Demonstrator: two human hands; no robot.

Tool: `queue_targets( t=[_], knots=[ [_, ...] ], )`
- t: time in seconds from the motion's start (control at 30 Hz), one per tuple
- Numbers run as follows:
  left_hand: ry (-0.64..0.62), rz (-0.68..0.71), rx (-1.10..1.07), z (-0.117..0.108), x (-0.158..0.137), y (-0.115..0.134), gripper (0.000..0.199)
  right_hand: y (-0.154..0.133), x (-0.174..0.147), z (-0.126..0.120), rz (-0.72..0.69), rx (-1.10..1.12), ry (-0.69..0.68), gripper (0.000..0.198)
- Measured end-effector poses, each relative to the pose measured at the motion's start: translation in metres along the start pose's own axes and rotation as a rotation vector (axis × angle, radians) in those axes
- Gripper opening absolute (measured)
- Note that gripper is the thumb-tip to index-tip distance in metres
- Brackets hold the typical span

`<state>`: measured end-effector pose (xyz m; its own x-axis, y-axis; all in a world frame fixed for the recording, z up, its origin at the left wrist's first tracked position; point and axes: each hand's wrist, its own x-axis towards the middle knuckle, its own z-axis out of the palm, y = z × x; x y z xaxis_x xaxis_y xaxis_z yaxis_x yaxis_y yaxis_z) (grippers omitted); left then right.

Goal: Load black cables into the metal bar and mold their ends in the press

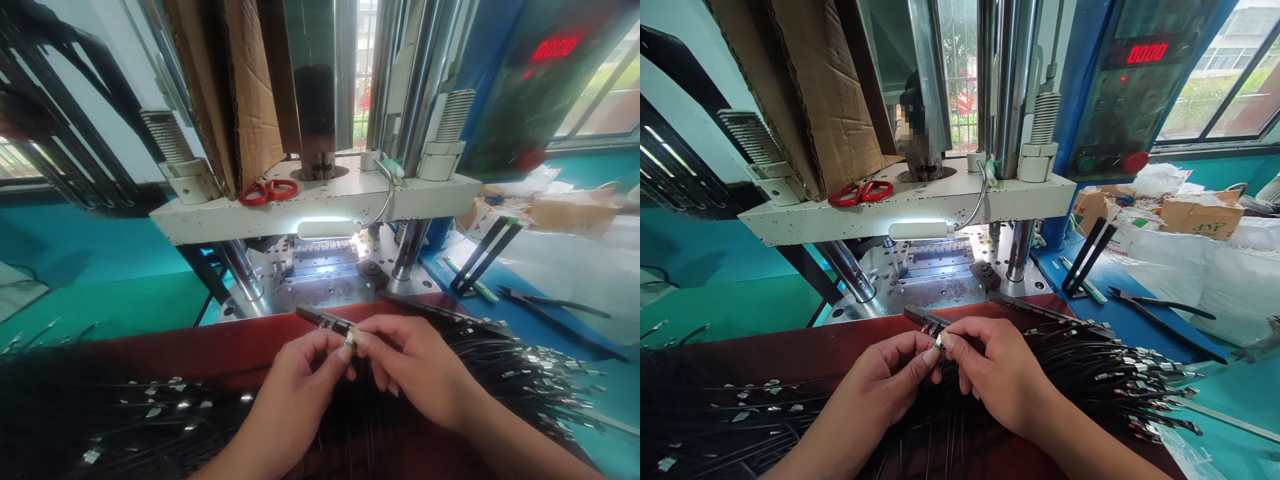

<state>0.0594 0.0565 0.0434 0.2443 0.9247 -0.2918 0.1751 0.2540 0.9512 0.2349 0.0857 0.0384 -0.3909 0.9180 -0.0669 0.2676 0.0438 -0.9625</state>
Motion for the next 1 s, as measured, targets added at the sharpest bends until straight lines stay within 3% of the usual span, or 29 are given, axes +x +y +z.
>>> queue_targets(
  t=[0.37, 1.0],
  knots=[
    [-0.039, -0.007, -0.027, -0.0034, 0.0015, 0.0047, 0.036, -0.0052, -0.0011, 0.0016, -0.014, 0.184, -0.035, 0.023],
    [-0.032, 0.003, 0.050, -0.0053, 0.0023, 0.0028, 0.039, -0.0046, -0.0026, 0.0044, -0.048, 0.104, -0.033, 0.020]
  ],
)
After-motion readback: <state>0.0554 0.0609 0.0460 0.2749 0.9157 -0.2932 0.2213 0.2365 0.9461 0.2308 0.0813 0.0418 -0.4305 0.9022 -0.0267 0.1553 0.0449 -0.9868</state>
